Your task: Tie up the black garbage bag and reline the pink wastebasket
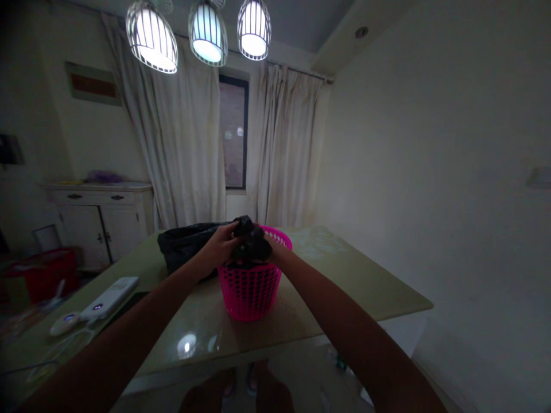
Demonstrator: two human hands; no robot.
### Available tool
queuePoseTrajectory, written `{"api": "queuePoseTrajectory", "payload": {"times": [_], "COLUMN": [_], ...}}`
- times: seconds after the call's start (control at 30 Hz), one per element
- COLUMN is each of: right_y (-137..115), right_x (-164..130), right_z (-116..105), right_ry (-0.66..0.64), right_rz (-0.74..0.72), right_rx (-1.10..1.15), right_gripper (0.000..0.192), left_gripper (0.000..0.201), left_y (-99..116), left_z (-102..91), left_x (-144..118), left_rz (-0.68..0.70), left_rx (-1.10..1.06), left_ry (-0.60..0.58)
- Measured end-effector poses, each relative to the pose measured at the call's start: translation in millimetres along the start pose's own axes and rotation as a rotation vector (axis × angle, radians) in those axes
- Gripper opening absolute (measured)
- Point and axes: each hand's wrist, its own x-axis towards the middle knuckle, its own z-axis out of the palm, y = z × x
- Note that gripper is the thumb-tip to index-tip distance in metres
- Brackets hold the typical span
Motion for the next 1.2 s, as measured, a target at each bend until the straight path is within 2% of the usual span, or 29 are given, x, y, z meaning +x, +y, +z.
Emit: {"api": "queuePoseTrajectory", "payload": {"times": [0.1, 0.17, 0.23, 0.3, 0.37, 0.43, 0.5, 0.57, 0.67, 0.77, 0.83, 0.93, 1.0, 1.1, 1.2], "right_y": [-15.6, -25.9, -31.7, -30.6, -24.2, -16.1, -9.6, -5.9, -4.8, -9.3, -15.7, -26.4, -29.8, -26.7, -20.6], "right_x": [-22.6, -31.8, -32.8, -27.0, -18.1, -10.0, -4.9, -2.8, -3.1, -6.9, -12.0, -22.2, -27.8, -30.7, -29.6], "right_z": [1.0, 3.8, 7.6, 10.8, 12.2, 11.8, 11.0, 10.7, 11.2, 11.1, 9.7, 6.6, 4.9, 3.9, 4.4], "right_ry": [-0.053, -0.038, 0.014, 0.146, 0.367, 0.573, 0.656, 0.58, 0.335, 0.201, 0.139, -0.009, -0.11, -0.122, -0.006], "right_rz": [-0.002, -0.004, -0.01, 0.006, 0.07, 0.157, 0.188, 0.117, 0.031, 0.14, 0.202, 0.214, 0.227, 0.219, 0.088], "right_rx": [-0.016, 0.05, 0.189, 0.341, 0.442, 0.425, 0.332, 0.262, 0.279, 0.33, 0.452, 0.645, 0.606, 0.452, 0.208], "right_gripper": [0.033, 0.045, 0.049, 0.056, 0.06, 0.06, 0.057, 0.047, 0.032, 0.03, 0.027, 0.03, 0.035, 0.045, 0.039], "left_gripper": [0.035, 0.031, 0.035, 0.046, 0.048, 0.04, 0.041, 0.048, 0.043, 0.035, 0.029, 0.026, 0.025, 0.023, 0.024], "left_y": [-5.1, -7.1, -6.9, -5.0, -3.0, -2.3, -3.8, -6.9, -11.6, -13.2, -13.0, -13.5, -15.2, -18.3, -20.1], "left_z": [-3.9, -5.1, -3.1, 0.7, 3.7, 4.2, 2.2, -0.9, -5.8, -10.0, -12.2, -13.8, -13.6, -12.1, -11.7], "left_x": [3.4, 3.7, 1.9, -1.6, -6.2, -10.7, -13.8, -14.8, -12.6, -9.1, -7.3, -5.1, -3.7, -1.2, 2.3], "left_rz": [-0.008, 0.003, -0.005, -0.018, 0.04, 0.186, 0.335, 0.389, 0.365, 0.346, 0.327, 0.288, 0.265, 0.22, 0.151], "left_rx": [0.06, 0.091, 0.108, 0.141, 0.252, 0.43, 0.601, 0.692, 0.711, 0.738, 0.729, 0.653, 0.61, 0.551, 0.469], "left_ry": [0.128, 0.193, 0.209, 0.222, 0.255, 0.246, 0.175, 0.138, 0.168, 0.141, 0.158, 0.215, 0.226, 0.257, 0.302]}}
